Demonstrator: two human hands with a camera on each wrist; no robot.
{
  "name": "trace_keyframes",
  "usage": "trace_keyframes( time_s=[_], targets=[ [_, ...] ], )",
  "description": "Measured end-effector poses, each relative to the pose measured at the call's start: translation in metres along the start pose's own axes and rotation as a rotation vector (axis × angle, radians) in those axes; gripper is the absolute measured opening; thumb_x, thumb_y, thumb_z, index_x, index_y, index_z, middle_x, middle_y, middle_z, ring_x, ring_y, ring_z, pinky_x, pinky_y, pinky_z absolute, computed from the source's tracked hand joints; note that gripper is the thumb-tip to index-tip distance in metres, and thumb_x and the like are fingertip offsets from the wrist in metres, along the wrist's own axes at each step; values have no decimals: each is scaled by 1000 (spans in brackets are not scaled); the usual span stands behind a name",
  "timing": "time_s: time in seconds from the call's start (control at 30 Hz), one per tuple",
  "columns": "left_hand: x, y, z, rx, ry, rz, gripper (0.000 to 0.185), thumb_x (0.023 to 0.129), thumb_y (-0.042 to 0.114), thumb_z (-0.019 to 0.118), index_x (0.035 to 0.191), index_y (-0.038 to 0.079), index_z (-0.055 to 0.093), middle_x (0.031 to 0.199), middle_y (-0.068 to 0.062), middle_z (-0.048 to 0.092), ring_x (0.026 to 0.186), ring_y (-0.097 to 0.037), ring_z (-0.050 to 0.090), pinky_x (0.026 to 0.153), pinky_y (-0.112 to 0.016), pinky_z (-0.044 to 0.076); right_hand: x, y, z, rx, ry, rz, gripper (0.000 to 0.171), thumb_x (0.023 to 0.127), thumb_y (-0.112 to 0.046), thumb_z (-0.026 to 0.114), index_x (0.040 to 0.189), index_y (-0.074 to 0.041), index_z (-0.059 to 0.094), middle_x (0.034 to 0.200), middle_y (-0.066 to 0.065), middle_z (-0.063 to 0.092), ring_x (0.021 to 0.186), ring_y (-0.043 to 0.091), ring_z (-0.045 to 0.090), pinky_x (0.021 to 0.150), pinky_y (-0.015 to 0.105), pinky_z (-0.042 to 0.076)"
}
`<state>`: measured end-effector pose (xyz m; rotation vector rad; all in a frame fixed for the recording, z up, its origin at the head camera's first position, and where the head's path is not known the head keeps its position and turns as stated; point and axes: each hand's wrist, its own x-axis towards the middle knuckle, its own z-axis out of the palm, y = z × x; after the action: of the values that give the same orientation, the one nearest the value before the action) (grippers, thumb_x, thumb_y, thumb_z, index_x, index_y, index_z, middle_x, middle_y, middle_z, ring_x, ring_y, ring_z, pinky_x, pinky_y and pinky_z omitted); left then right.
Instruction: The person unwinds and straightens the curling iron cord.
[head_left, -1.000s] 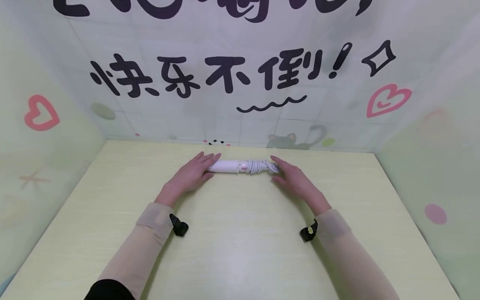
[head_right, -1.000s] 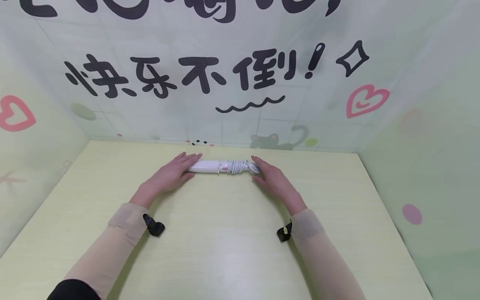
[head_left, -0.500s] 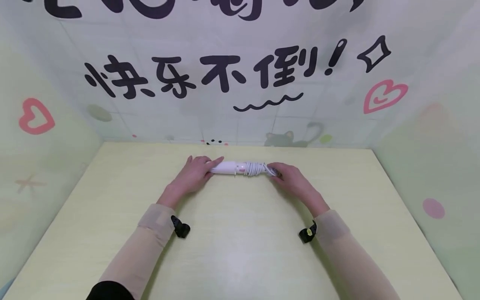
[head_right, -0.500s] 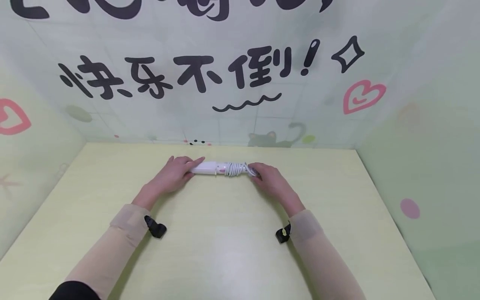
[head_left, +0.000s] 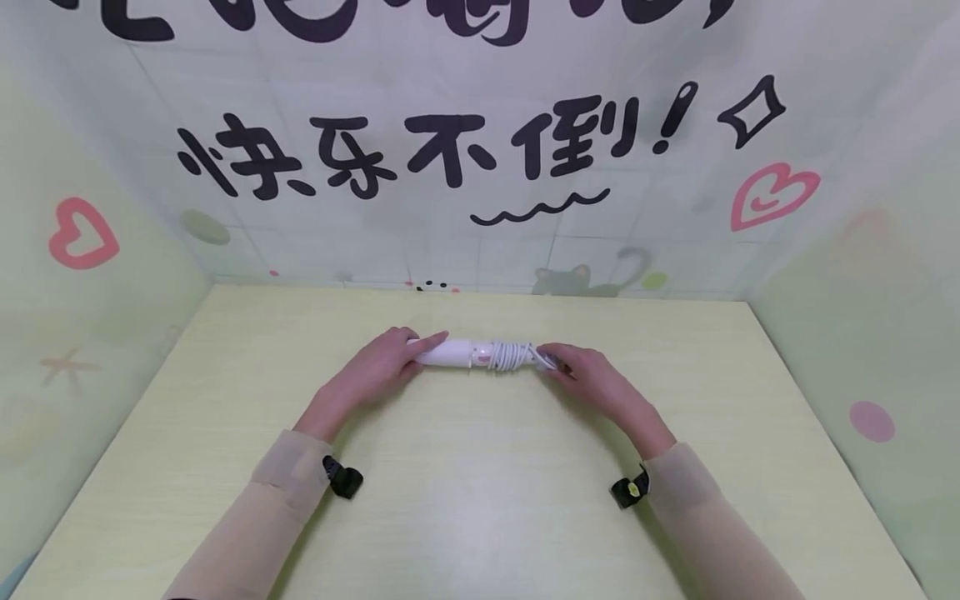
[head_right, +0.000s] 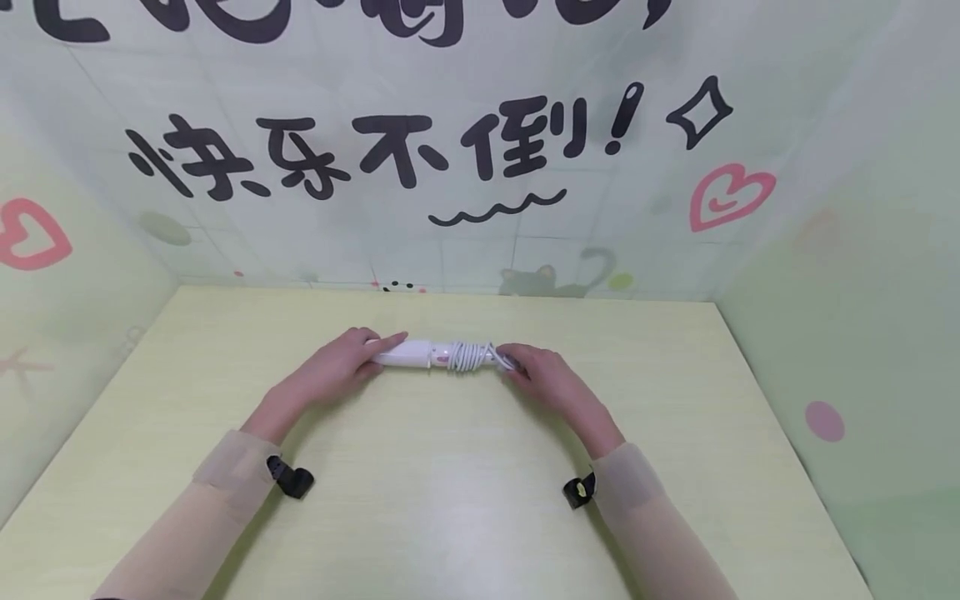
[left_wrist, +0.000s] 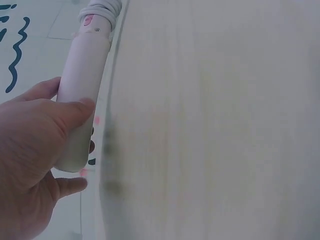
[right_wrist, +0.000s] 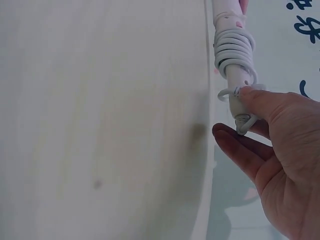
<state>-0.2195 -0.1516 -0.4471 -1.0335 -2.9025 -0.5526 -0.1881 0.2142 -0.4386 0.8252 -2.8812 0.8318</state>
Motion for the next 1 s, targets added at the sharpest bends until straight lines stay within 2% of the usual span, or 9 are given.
trace_keyframes(
  time_s=[0.1,0.27,0.4,0.5,0.7,1.0],
  targets=[
    [-6,6,-4,-47,26,28,66,96,2,70,155,23,49,119,-17,59,108,-32,55,94,-47,48,-7,-2,-2,7,15,-14,35,97,-2,70,131,-1,65,118,13,72,95,22,68,81,41,56],
    [-13,13,-11,-42,77,108,63,94,-2,71,151,16,54,116,-19,60,106,-35,55,93,-48,48,-17,-7,-7,37,49,-36,37,97,-3,70,133,-3,64,114,10,72,86,16,63,76,37,54],
    [-20,16,-15,-41,111,158,61,93,-4,71,149,14,55,114,-20,60,104,-36,56,92,-50,47,-24,-12,-11,55,105,-89,42,96,-3,72,137,-2,61,109,9,71,83,15,60,71,35,53],
    [-24,18,-17,-60,114,165,60,93,-4,71,149,14,55,114,-19,60,104,-35,55,91,-49,47,-28,-13,-11,55,164,-142,46,94,0,74,137,1,59,104,8,70,82,16,61,68,35,52],
    [-27,20,-21,-85,79,129,58,94,0,72,148,15,57,113,-13,60,101,-29,56,86,-45,49,-34,-15,-9,31,236,-204,48,91,3,75,136,6,58,98,8,69,79,15,61,65,31,51],
    [-24,29,-28,-129,81,109,56,94,5,75,147,14,59,114,-11,61,97,-25,56,82,-42,49,-37,-17,-12,-43,397,-295,54,87,6,77,137,8,56,96,11,69,73,16,57,59,30,48]
  ],
)
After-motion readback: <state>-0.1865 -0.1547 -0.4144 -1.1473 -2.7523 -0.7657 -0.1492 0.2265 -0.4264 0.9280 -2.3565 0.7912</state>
